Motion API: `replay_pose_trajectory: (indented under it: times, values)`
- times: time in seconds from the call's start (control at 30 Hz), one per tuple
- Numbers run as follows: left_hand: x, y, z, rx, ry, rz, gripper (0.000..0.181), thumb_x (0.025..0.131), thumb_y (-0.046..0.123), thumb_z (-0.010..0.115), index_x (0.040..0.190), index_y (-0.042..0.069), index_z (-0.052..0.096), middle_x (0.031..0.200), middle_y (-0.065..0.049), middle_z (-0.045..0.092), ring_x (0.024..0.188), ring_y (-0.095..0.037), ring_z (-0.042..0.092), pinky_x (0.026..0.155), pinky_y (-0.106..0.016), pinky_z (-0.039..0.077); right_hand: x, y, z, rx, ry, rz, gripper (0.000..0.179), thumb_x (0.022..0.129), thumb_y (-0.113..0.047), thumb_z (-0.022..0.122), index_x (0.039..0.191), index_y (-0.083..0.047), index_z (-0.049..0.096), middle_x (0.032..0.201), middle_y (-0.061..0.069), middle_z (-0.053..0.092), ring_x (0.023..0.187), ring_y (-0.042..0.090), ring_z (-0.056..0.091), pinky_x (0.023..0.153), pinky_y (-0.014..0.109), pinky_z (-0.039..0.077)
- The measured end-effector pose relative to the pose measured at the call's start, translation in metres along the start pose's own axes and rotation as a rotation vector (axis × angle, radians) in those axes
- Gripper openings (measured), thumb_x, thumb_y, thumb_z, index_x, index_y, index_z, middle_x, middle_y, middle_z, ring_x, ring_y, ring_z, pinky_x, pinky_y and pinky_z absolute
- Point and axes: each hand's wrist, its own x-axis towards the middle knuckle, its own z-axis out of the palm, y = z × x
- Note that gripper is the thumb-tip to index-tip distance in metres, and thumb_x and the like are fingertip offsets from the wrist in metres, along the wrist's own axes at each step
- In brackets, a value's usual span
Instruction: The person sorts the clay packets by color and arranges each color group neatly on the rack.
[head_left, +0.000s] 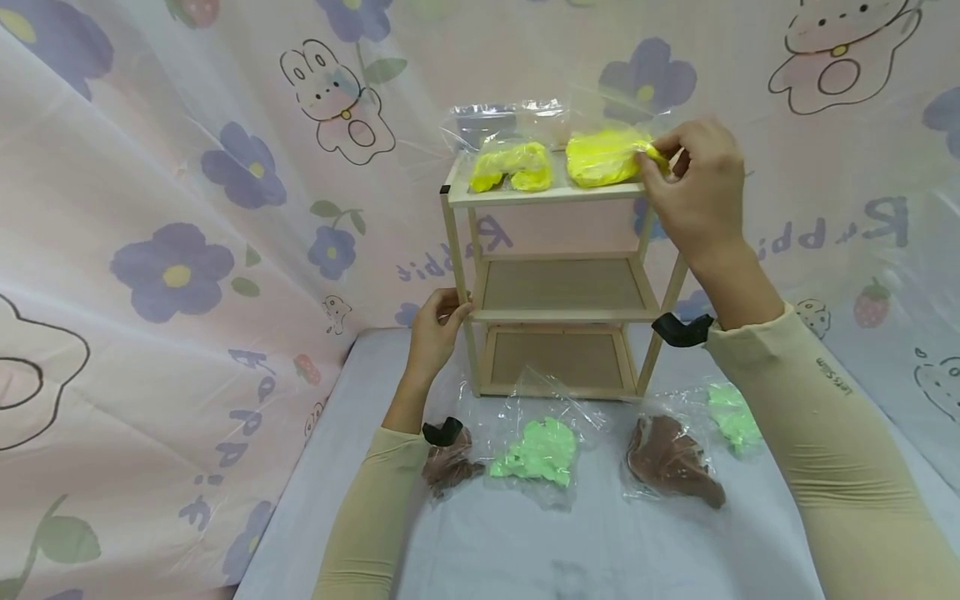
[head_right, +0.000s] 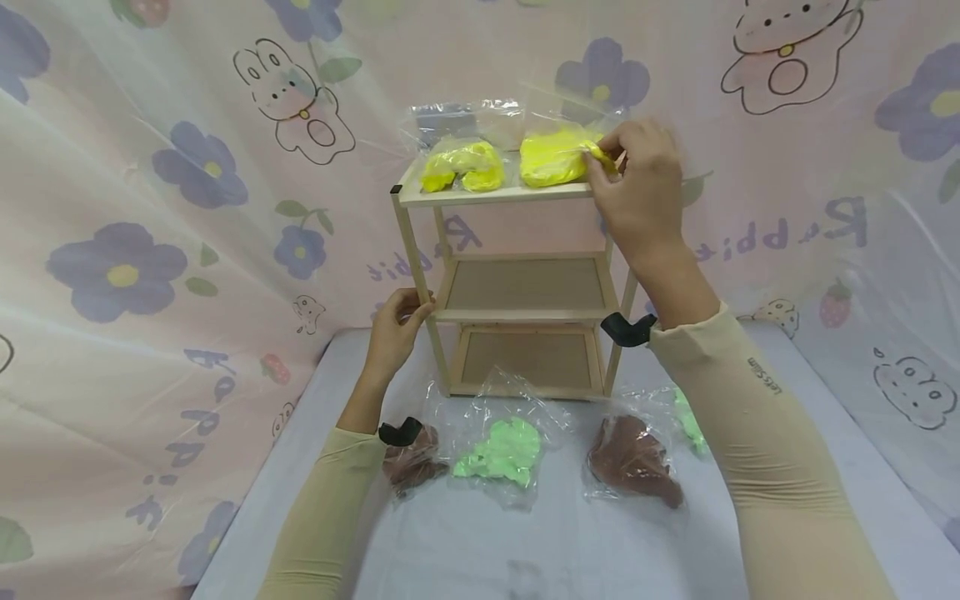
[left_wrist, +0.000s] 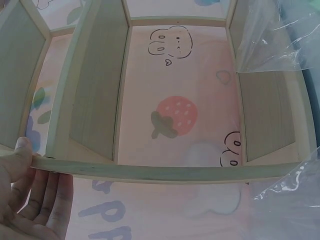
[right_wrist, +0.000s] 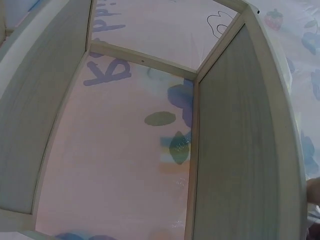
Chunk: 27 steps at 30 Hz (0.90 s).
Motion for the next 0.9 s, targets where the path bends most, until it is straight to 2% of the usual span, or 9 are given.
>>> replay_pose_trajectory:
  times: [0.1,0.23,0.37,0.57,0.73,0.9]
  values:
    - [0.000,0.000,0.000,0.002,-0.001,-0.001,0.033,0.104,0.016,0.073,0.132,0.000,0.065,0.123,-0.016,0.072,0.117,-0.031,0.070,0.106,-0.038,0.060,0.000,-0.002,-0.001,-0.035,-0.048,0.012,0.027,0.099,-0.016,0.079,0.101,0.010,0.074,0.092,0.019,0.063,0.084,0.012,0.046,0.082,0.027,0.036]
    - [0.000,0.000,0.000,-0.001,-0.003,0.000,0.033,0.104,0.016,0.073,0.132,0.000,0.065,0.123,-0.016,0.072,0.117,-0.031,0.070,0.106,-0.038,0.060,0.000,-0.006,-0.003,-0.064,-0.121,0.054,0.028,0.101,-0.017,0.076,0.111,0.009,0.076,0.104,0.024,0.067,0.095,0.025,0.049,0.085,0.036,0.039]
    - [0.000,0.000,0.000,-0.005,-0.003,0.002,0.032,0.104,0.015,0.073,0.131,0.000,0.065,0.124,-0.017,0.072,0.117,-0.032,0.069,0.107,-0.038,0.060,-0.001,-0.008,-0.006,-0.072,-0.173,0.066,0.030,0.103,-0.017,0.074,0.120,0.007,0.076,0.115,0.026,0.069,0.100,0.030,0.050,0.086,0.040,0.040]
    - [0.001,0.000,0.000,0.000,0.001,-0.002,0.032,0.105,0.015,0.072,0.131,-0.001,0.065,0.125,-0.018,0.072,0.119,-0.033,0.069,0.108,-0.038,0.059,-0.003,-0.006,-0.010,-0.055,-0.206,-0.001,0.030,0.104,-0.012,0.072,0.126,0.008,0.074,0.118,0.027,0.069,0.097,0.027,0.047,0.084,0.034,0.035]
    - [0.001,0.000,0.000,0.002,-0.007,-0.005,0.033,0.105,0.016,0.072,0.132,-0.001,0.065,0.125,-0.017,0.072,0.119,-0.033,0.069,0.109,-0.037,0.058,-0.006,-0.001,-0.013,-0.022,-0.182,-0.058,0.033,0.103,-0.010,0.071,0.131,0.007,0.071,0.120,0.028,0.067,0.093,0.021,0.045,0.083,0.031,0.036]
    - [0.000,0.001,0.001,-0.001,0.005,-0.005,0.033,0.104,0.016,0.073,0.131,0.000,0.065,0.124,-0.017,0.072,0.118,-0.032,0.070,0.107,-0.037,0.059,-0.016,0.005,-0.016,0.040,-0.053,-0.097,0.034,0.101,-0.010,0.071,0.133,0.004,0.072,0.124,0.026,0.066,0.101,0.029,0.056,0.090,0.028,0.044]
